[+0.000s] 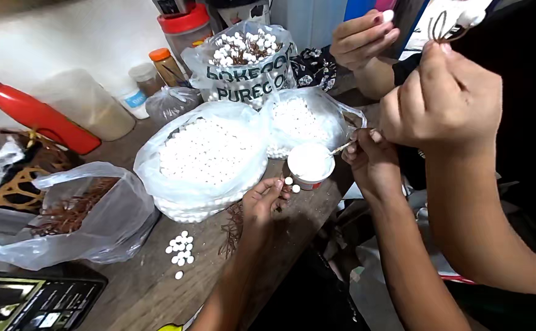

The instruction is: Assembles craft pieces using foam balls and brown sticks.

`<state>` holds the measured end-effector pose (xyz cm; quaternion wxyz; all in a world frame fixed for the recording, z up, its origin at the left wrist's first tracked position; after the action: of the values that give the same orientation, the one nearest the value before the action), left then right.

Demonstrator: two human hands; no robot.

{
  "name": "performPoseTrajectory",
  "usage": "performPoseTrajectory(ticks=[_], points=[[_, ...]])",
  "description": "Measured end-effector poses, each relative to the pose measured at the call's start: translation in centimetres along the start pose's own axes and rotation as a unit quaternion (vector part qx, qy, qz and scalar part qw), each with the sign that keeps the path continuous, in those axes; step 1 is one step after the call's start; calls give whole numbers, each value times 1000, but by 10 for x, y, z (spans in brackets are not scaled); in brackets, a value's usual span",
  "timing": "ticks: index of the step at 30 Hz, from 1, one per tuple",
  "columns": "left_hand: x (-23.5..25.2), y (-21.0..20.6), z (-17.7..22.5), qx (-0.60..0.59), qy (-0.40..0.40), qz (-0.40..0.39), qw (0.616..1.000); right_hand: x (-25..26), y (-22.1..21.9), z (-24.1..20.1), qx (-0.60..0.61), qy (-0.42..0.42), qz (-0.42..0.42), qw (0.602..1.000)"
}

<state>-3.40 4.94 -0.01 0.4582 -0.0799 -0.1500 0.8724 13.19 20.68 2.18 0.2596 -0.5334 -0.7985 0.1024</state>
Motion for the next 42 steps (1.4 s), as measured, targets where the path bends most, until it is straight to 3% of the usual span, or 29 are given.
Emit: performPoseTrajectory(ticks=[42], points=[[-17,-6,12,58,-74,-67,993,-8,-12,-19,-52,49,-66,995]])
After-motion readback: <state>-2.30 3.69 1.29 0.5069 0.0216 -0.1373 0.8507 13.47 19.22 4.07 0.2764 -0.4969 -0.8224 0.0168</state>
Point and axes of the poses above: each hand's wrist, its own x-axis towards the middle knuckle, its own y-axis out of the back of the hand, z = x × y, the point moved 6 cm from there along x, towards the middle knuckle, and after that the axes turned 1 degree about -x, right-handed, at the moved point
